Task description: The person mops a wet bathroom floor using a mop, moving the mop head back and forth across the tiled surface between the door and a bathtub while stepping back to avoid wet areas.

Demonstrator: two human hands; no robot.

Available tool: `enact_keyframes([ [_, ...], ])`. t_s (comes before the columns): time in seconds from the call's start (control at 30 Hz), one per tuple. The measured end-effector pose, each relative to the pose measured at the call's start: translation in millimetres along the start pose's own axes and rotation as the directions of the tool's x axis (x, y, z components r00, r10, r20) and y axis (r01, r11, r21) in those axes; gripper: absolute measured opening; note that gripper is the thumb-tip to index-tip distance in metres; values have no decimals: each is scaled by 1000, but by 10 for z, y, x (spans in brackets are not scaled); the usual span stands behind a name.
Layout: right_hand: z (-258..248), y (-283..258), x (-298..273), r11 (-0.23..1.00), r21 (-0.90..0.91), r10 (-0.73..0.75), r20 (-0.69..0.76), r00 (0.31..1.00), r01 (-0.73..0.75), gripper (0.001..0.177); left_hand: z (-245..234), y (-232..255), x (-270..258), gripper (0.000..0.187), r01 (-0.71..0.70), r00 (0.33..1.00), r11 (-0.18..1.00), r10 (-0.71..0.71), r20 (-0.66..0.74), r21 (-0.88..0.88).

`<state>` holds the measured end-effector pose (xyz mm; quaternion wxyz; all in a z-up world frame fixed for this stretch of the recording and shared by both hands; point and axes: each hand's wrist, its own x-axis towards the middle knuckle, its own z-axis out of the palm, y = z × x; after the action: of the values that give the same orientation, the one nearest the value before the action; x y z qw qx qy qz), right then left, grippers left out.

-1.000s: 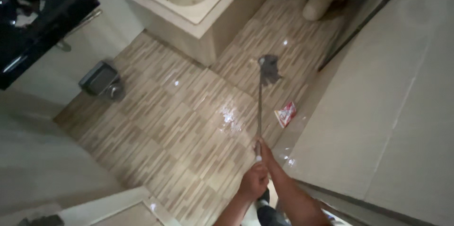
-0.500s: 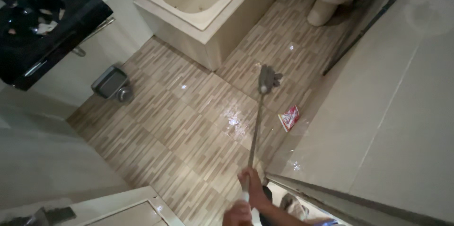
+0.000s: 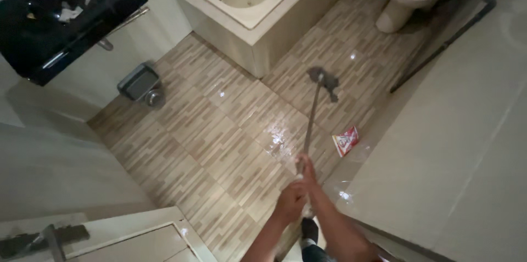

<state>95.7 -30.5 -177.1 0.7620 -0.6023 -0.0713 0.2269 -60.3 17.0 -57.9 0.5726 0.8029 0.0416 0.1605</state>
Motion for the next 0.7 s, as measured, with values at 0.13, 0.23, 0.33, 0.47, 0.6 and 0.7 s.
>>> enact_keyframes([
  [0.13,-158,-33,334,899,183,426,-147,892,-399,33,372,-259,228,10,135,991,989,-135,-3,-61],
  [0.23,-145,-72,368,949,277,158,-5,987,-150,34,360,-200,262,10,15,991,1000,-17,-132,-21],
  [0.33,65,115,-270,849,522,59,62,996,-83,32,116,72,-80,13,26,993,997,-18,-117,74],
  [0.47,166,136,-1395,974,68,209,75,975,-214,49,-120,665,-1104,9,251,960,966,-242,-138,56],
  [0.6,203,48,-2171,995,-87,-21,298,954,49,45,73,747,-1575,7,169,984,983,-165,-66,66],
  [0.7,178,-7,-2175,403,750,403,369,838,-524,34,182,769,-1507,6,84,996,995,-82,-44,51],
])
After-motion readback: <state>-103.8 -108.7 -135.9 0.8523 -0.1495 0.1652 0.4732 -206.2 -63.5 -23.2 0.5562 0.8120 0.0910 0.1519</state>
